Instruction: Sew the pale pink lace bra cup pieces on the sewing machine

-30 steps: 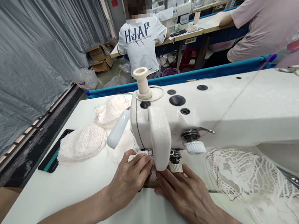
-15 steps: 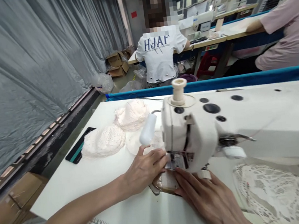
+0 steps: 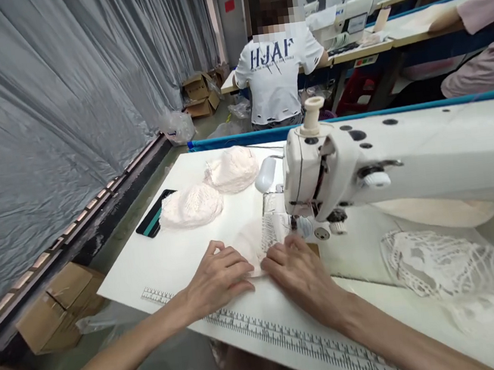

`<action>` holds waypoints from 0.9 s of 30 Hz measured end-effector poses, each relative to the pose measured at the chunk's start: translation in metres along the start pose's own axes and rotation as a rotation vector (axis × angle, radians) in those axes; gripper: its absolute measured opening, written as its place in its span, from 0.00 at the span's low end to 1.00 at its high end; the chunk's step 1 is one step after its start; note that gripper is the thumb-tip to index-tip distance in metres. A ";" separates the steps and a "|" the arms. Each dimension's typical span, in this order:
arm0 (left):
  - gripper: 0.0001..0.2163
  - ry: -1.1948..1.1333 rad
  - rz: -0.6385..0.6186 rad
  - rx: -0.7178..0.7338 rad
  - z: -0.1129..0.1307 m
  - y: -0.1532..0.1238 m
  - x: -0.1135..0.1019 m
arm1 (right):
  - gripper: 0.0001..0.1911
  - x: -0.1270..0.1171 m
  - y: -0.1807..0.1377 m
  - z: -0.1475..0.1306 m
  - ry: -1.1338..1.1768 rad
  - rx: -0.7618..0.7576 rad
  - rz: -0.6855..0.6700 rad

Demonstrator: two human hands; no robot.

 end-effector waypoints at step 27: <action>0.15 -1.271 -0.467 -0.865 0.077 -0.045 -0.027 | 0.17 -0.052 -0.084 -0.072 1.310 0.879 -0.457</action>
Point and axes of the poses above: each hand's wrist, its own y-axis towards the middle knuckle, its own x-axis out of the palm, z = x × y, the point moved 4 cm from there along y, towards the middle knuckle, and after that the axes turned 8 degrees about z, right-handed, at the moved point
